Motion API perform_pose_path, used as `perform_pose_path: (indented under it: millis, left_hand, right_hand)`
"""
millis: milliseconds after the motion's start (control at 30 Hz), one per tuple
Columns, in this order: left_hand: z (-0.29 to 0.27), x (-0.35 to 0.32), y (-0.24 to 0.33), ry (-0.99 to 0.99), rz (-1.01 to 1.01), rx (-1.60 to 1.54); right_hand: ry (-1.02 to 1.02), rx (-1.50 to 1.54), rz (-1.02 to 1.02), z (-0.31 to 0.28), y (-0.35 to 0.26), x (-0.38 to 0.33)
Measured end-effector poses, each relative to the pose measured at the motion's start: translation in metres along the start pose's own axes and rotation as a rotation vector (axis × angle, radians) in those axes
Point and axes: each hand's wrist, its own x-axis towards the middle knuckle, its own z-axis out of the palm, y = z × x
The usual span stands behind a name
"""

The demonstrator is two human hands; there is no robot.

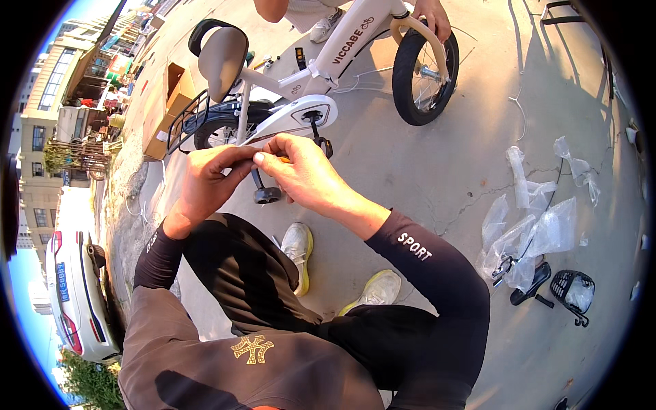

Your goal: The person assembles a white bicycle outdoors, using a screwdriver to tighten the seat post and a wrench to secure the handlebars. The person adjusts the seat height and tightens the seat clamp, then moves to the front to secure the handlebars while another person assists by holding the bike steady.

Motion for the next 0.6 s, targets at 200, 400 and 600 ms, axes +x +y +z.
perform_pose_path:
  millis: [200, 400, 600]
  left_hand:
    - [0.026, 0.024, -0.002, -0.127, 0.143, -0.131]
    - [0.057, 0.040, -0.022, -0.211, 0.244, -0.378]
    - [0.073, 0.054, -0.032, -0.233, 0.216, -0.540]
  right_hand:
    - [0.051, 0.011, 0.111, -0.021, -0.003, -0.032]
    - [0.101, -0.071, 0.221, -0.032, -0.005, -0.044]
    - [0.116, -0.165, 0.287, -0.053, -0.014, -0.036]
